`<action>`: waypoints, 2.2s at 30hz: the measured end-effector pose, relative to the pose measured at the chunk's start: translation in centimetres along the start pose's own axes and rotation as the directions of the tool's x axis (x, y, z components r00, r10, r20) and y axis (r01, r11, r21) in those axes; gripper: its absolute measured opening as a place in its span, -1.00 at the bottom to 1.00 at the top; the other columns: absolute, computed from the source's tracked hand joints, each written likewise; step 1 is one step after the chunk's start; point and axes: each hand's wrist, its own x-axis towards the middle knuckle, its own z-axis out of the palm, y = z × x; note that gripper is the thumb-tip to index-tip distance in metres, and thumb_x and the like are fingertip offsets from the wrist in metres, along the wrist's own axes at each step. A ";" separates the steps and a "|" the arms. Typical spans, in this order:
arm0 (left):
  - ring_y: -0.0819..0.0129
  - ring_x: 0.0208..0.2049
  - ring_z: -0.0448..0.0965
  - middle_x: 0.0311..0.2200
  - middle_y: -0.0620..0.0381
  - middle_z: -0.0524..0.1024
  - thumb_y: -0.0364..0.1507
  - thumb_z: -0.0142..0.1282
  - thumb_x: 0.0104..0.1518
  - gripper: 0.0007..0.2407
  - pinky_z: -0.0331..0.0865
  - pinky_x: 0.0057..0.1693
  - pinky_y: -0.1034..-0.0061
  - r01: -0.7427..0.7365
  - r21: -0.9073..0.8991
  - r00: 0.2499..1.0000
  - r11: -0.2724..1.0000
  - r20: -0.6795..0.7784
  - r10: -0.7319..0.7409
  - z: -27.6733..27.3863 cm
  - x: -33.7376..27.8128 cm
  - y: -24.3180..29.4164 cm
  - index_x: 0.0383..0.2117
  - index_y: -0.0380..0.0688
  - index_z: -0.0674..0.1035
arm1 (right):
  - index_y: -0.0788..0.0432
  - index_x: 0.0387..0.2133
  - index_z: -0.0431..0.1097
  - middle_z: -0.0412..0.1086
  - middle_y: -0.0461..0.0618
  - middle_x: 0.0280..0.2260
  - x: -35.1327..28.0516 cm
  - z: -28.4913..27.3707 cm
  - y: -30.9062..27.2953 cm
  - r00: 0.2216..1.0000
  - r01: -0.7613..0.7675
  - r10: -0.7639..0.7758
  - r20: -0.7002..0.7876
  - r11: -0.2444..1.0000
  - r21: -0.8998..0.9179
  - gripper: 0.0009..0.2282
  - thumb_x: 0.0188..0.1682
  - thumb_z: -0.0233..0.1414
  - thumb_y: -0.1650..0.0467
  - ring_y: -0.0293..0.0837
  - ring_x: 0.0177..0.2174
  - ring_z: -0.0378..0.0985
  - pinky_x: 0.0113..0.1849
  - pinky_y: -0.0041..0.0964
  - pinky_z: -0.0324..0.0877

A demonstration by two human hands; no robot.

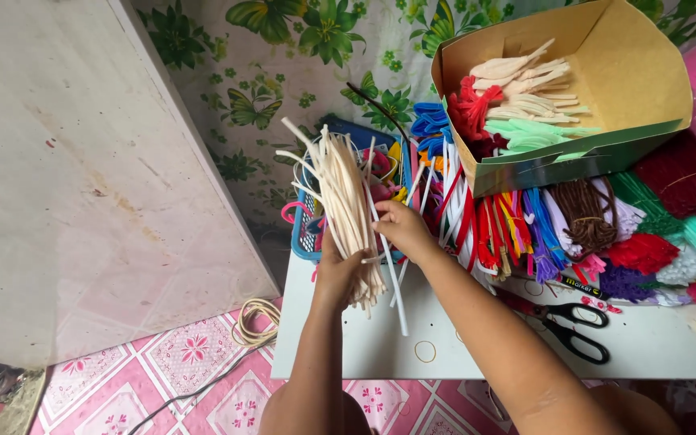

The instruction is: The person sits on the floor and works at a low table, bundling beige plastic strips together. They use a rubber band to secure the bundle and then use scissors to trim the ends. The person then wraps the trimmed bundle around a circular cardboard piece to form a decorative item.

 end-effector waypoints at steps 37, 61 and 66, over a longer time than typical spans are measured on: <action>-0.28 0.32 0.24 0.31 -0.37 0.24 -0.29 0.27 0.02 -0.21 0.21 0.36 -0.05 -0.023 0.328 0.999 0.944 0.051 0.006 -0.7 1.4 -3.4 0.43 0.08 0.10 | 0.08 -0.19 0.58 0.56 0.05 -0.40 -9.5 -1.8 -6.0 0.882 0.439 -0.468 0.044 0.787 -0.433 -0.81 -0.10 0.19 0.46 0.08 -0.35 0.66 -0.32 -0.16 0.57; -0.16 -0.05 0.62 0.09 0.04 0.35 -0.46 -0.06 0.10 -0.60 0.55 0.02 0.14 -0.260 0.728 0.963 0.635 0.146 0.227 -3.5 2.1 -3.5 0.06 0.37 0.57 | -0.09 -0.14 0.58 0.50 -0.02 -0.32 -5.7 -0.2 -4.1 0.933 0.358 -0.317 0.171 0.768 -0.531 -0.80 0.00 0.09 0.37 0.09 -0.22 0.61 -0.18 -0.10 0.51; -0.03 -0.17 0.68 -0.07 0.05 0.49 -0.29 -0.07 0.22 -0.79 0.56 -0.07 0.24 -0.232 0.727 0.955 0.646 0.043 0.295 -4.3 3.1 -4.7 -0.16 0.20 0.64 | -0.11 -0.18 0.57 0.52 -0.05 -0.32 -5.3 -0.7 -4.0 0.961 0.275 -0.238 0.141 0.780 -0.562 -0.83 0.00 0.08 0.32 0.03 -0.20 0.62 -0.18 -0.14 0.50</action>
